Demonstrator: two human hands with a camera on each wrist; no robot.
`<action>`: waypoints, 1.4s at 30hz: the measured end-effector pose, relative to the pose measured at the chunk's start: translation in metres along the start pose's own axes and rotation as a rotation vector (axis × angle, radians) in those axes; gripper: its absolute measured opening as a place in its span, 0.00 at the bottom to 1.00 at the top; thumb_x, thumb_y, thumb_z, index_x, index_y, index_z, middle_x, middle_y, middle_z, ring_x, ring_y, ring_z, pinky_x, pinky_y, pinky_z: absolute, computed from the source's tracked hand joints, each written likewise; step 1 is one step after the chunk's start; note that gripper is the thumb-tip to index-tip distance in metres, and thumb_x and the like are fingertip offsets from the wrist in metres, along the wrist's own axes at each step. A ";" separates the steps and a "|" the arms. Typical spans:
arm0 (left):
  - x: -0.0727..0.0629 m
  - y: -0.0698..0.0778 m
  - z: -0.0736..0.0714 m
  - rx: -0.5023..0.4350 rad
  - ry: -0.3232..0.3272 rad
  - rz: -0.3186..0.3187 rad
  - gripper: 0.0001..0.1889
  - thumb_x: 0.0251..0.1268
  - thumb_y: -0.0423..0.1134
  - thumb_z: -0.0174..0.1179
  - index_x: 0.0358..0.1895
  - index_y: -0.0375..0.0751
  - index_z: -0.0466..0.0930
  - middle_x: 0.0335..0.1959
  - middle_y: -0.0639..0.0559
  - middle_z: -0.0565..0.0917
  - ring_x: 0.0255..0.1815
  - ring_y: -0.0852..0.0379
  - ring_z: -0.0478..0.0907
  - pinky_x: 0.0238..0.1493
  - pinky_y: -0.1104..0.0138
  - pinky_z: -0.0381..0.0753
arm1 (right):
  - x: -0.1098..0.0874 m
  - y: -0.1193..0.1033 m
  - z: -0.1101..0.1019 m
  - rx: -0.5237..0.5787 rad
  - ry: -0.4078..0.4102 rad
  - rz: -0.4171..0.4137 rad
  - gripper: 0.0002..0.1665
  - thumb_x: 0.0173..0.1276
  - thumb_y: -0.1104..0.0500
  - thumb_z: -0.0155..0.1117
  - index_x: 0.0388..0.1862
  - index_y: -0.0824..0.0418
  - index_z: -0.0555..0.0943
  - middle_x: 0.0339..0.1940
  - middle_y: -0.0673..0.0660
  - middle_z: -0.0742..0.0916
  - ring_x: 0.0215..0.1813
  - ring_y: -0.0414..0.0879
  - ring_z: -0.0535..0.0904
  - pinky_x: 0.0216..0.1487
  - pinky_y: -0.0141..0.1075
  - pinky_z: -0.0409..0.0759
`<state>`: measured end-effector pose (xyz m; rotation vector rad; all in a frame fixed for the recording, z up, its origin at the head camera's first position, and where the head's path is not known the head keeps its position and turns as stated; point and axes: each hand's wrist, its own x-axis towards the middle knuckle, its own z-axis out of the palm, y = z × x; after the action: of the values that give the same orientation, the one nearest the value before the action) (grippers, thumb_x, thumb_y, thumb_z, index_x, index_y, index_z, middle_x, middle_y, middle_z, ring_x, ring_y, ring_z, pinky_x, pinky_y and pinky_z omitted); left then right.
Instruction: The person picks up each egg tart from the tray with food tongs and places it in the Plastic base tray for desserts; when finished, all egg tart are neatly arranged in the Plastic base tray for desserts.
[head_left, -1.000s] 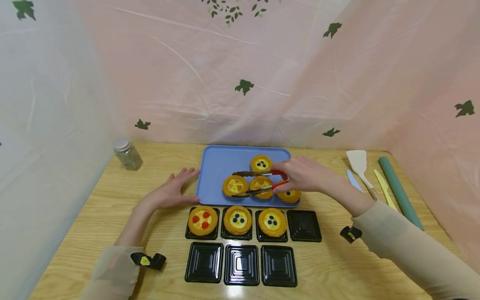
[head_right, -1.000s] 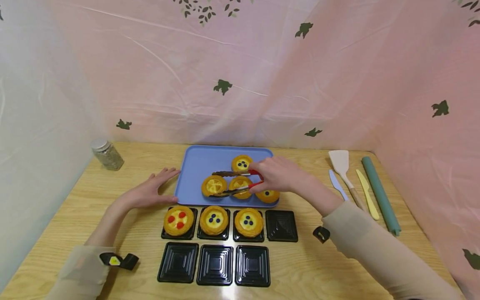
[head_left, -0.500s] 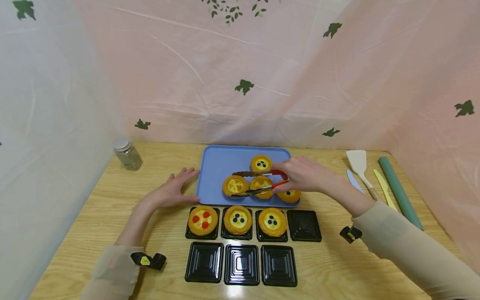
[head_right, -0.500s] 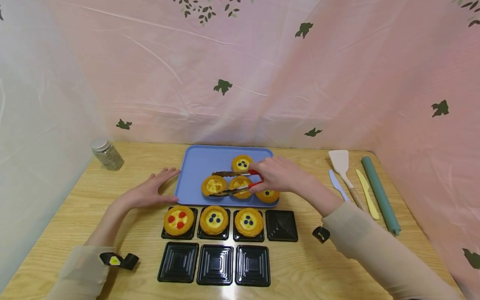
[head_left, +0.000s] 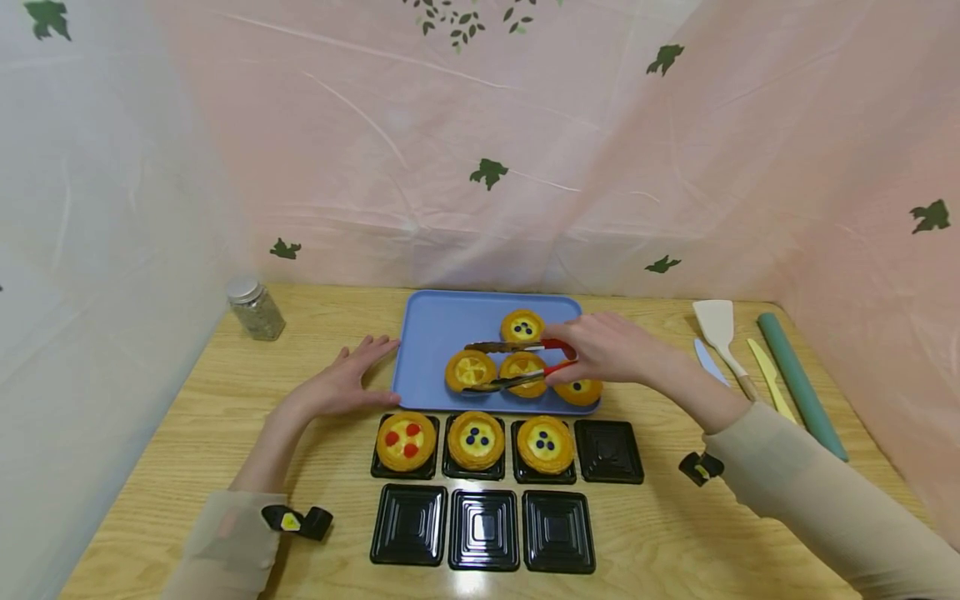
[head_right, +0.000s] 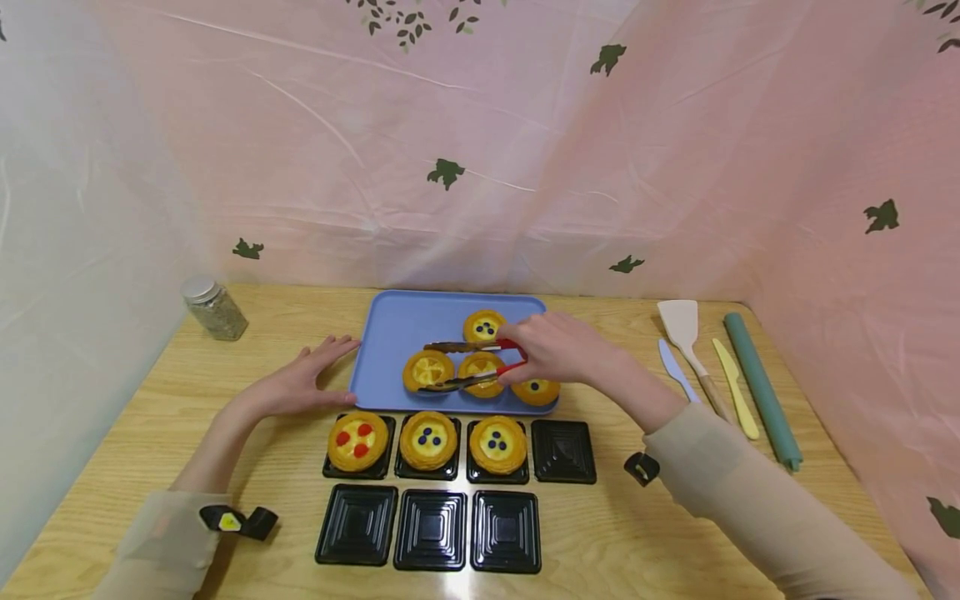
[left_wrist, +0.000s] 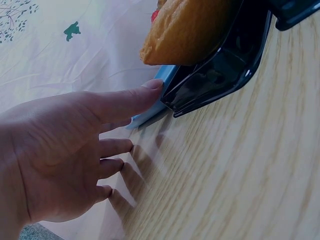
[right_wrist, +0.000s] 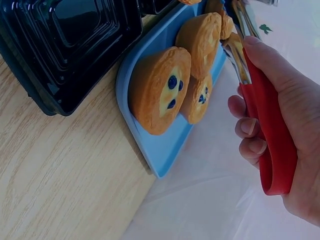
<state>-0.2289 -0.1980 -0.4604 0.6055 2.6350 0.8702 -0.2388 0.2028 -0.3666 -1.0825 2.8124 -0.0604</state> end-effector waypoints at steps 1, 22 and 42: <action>0.000 0.000 0.000 0.000 0.000 0.000 0.50 0.65 0.55 0.69 0.83 0.42 0.53 0.85 0.33 0.49 0.86 0.30 0.38 0.83 0.33 0.32 | 0.000 0.000 0.000 0.002 0.000 0.000 0.33 0.61 0.35 0.74 0.53 0.57 0.84 0.24 0.45 0.83 0.23 0.39 0.72 0.24 0.31 0.69; -0.001 0.000 -0.001 -0.007 -0.002 0.008 0.50 0.65 0.55 0.69 0.83 0.41 0.52 0.85 0.32 0.49 0.86 0.30 0.37 0.82 0.32 0.32 | -0.025 0.010 -0.030 0.006 0.065 -0.034 0.29 0.63 0.36 0.74 0.54 0.53 0.84 0.25 0.43 0.82 0.26 0.36 0.71 0.28 0.30 0.71; -0.001 -0.001 0.000 -0.005 0.001 0.011 0.50 0.65 0.56 0.68 0.83 0.42 0.52 0.85 0.34 0.49 0.86 0.30 0.37 0.83 0.34 0.32 | -0.128 0.031 -0.033 -0.122 0.099 0.102 0.32 0.59 0.31 0.73 0.56 0.47 0.83 0.23 0.35 0.73 0.18 0.29 0.57 0.20 0.26 0.57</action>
<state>-0.2278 -0.1988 -0.4609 0.6187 2.6315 0.8803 -0.1703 0.3115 -0.3228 -0.9833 2.9900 0.0706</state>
